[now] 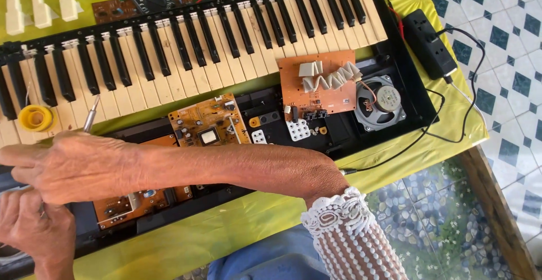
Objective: The person works on the internal components of a disassembled electronic keyboard placed on a yellow-covered table. They connect wires to a speaker and circuit board, then use a soldering iron to solder connections on a small circuit board before placing it back into the keyboard chassis.
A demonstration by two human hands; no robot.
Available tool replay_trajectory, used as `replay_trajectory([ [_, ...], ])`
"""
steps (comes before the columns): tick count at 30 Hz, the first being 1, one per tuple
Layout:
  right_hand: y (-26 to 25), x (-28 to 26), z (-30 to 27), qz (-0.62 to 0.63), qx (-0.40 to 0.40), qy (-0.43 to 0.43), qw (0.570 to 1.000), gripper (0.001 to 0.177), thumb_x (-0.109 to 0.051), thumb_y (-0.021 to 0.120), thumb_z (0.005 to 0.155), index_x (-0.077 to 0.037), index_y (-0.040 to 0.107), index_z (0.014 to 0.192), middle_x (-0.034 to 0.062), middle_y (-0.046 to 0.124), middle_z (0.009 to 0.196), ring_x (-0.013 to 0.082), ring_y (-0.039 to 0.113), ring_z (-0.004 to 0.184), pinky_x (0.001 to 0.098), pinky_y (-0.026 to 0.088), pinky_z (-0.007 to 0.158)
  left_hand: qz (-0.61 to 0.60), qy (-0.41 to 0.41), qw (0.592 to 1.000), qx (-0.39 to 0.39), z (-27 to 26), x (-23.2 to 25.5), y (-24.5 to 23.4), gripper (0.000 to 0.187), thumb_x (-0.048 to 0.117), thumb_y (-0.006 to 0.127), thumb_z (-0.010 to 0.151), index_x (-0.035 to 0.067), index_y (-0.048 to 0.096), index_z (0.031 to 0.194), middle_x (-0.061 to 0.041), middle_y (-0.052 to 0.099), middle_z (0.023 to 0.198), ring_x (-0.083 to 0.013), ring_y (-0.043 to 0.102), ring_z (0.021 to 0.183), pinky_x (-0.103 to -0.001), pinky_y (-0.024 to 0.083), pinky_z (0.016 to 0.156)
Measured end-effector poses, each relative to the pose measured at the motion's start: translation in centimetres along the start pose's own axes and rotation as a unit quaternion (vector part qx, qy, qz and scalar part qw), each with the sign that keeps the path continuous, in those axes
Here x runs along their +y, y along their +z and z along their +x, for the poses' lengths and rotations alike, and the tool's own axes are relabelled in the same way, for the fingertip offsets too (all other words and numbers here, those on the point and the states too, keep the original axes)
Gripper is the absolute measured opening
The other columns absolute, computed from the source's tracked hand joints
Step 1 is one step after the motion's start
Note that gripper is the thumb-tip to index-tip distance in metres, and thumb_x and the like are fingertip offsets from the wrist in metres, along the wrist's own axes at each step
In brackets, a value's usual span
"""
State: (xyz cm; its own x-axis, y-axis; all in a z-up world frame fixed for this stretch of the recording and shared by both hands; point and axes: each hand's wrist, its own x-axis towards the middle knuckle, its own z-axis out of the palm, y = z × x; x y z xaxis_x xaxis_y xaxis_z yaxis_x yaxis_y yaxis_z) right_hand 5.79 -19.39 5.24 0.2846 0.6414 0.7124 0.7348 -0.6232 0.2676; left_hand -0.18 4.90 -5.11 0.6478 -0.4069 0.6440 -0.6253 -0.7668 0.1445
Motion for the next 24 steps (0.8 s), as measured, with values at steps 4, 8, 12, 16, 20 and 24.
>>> replay_trajectory([
  [4,1.3,0.2,0.1,0.098,0.015,0.033,0.995,0.036,0.013,0.069,0.082,-0.008,0.052,0.059,0.0010,0.041,0.070,0.0250,0.035,0.103,0.0319,0.044,0.038,0.014,0.001,1.000,0.001,-0.7,-0.3,0.2,0.033,-0.013,0.067,0.128,-0.010,0.055,0.097,-0.025,0.054,0.087,-0.0455,0.045,0.081,-0.052,0.036,0.080],
  [8,0.7,0.3,0.7,0.037,0.009,0.013,0.999,0.045,0.021,0.069,0.081,-0.009,0.051,0.054,0.0003,0.042,0.070,0.0270,0.039,0.100,0.0331,0.040,0.040,0.032,0.011,0.999,0.003,-0.6,-0.5,0.3,0.035,-0.006,0.071,0.130,-0.010,0.057,0.098,-0.026,0.059,0.090,-0.0437,0.048,0.082,-0.051,0.038,0.081],
  [12,2.4,1.0,0.4,0.019,0.017,0.011,1.000,0.043,0.024,0.072,0.074,-0.007,0.056,0.050,0.0012,0.053,0.073,0.0272,0.040,0.105,0.0282,0.041,0.039,0.004,-0.021,1.000,0.009,-1.3,-0.8,0.6,0.040,-0.008,0.089,0.131,-0.007,0.064,0.100,-0.021,0.060,0.091,-0.0424,0.051,0.086,-0.050,0.040,0.082],
  [16,1.7,2.6,0.1,-0.009,0.006,0.029,1.000,0.043,0.018,0.066,0.084,-0.012,0.055,0.055,-0.0006,0.042,0.073,0.0266,0.028,0.108,0.0275,0.037,0.043,0.007,-0.015,1.000,0.008,0.1,0.3,0.8,0.023,-0.012,0.086,0.128,-0.006,0.075,0.109,-0.022,0.072,0.104,-0.0434,0.059,0.094,-0.052,0.046,0.089],
  [20,-1.4,5.8,0.0,-0.055,-0.033,0.007,0.998,0.034,0.021,0.078,0.079,-0.013,0.075,0.076,0.0062,0.056,0.106,0.0287,0.040,0.111,0.0290,0.058,0.092,-0.011,-0.061,0.998,0.009,0.5,1.2,0.9,0.021,-0.015,0.092,0.122,-0.003,0.079,0.112,-0.019,0.075,0.110,-0.0375,0.059,0.094,-0.047,0.048,0.093],
  [24,-10.3,10.5,-2.3,0.108,-0.088,0.051,0.989,0.023,-0.003,0.085,0.090,-0.009,0.072,0.108,0.0109,0.057,0.119,0.0317,0.048,0.122,0.0332,0.074,0.070,-0.006,-0.057,0.998,0.005,3.1,3.0,0.3,0.028,-0.017,0.088,0.118,0.002,0.074,0.104,-0.016,0.074,0.105,-0.0391,0.058,0.088,-0.049,0.046,0.093],
])
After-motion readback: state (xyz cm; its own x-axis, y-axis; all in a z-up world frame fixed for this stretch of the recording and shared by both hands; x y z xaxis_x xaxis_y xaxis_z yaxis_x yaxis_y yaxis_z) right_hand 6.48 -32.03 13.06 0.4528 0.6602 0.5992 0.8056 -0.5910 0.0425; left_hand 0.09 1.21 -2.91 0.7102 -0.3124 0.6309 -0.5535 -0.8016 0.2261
